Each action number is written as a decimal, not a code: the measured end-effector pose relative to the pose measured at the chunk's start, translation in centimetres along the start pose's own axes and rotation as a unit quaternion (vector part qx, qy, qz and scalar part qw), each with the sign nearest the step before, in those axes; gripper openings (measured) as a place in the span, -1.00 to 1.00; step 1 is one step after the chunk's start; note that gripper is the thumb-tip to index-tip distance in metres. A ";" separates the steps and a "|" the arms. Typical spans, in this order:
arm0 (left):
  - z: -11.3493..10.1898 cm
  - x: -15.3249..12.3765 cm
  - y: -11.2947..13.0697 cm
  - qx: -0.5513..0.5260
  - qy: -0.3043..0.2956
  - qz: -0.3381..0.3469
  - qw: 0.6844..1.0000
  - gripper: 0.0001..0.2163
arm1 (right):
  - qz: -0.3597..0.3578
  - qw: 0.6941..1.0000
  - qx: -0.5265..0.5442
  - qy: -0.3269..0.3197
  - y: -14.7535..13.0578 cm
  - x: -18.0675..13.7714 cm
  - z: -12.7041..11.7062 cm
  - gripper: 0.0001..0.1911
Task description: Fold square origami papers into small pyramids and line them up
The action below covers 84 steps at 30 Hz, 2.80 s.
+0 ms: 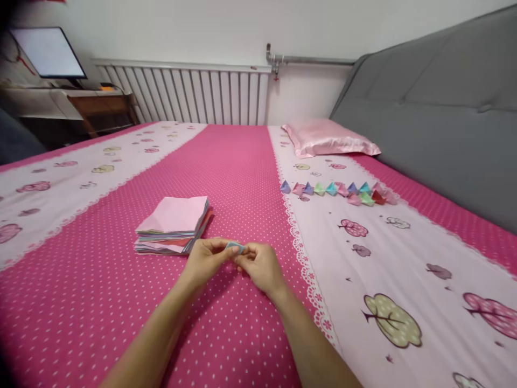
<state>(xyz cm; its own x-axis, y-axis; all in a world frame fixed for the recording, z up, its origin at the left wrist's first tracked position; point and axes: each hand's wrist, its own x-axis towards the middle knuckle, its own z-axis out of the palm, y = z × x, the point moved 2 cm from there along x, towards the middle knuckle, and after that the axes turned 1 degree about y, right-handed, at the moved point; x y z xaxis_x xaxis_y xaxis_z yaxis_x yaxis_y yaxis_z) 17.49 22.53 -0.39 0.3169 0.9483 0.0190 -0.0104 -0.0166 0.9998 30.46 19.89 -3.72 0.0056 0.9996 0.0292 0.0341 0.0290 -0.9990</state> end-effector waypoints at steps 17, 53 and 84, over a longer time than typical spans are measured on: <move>-0.6 -0.1 -0.4 0.007 -0.033 0.004 0.999 -0.80 | 0.029 1.000 0.010 0.002 -0.2 0.0 0.3 -0.70; -0.8 -0.7 -0.4 0.340 0.025 0.120 0.932 -0.83 | -0.062 0.985 -0.141 0.084 -2.4 -0.5 -0.1 -0.86; -0.8 -0.9 -0.5 0.379 0.092 0.096 0.916 -0.92 | -0.060 0.979 -0.179 0.076 -2.6 -0.8 0.4 -0.85</move>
<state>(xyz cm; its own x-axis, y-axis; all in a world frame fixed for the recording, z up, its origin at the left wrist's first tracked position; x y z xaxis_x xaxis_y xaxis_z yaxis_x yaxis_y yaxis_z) 16.45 21.91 -0.87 0.2120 0.9408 0.2644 0.6334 -0.3383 0.6959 29.99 19.05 -1.14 0.1284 0.9757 0.1774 0.3918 0.1144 -0.9129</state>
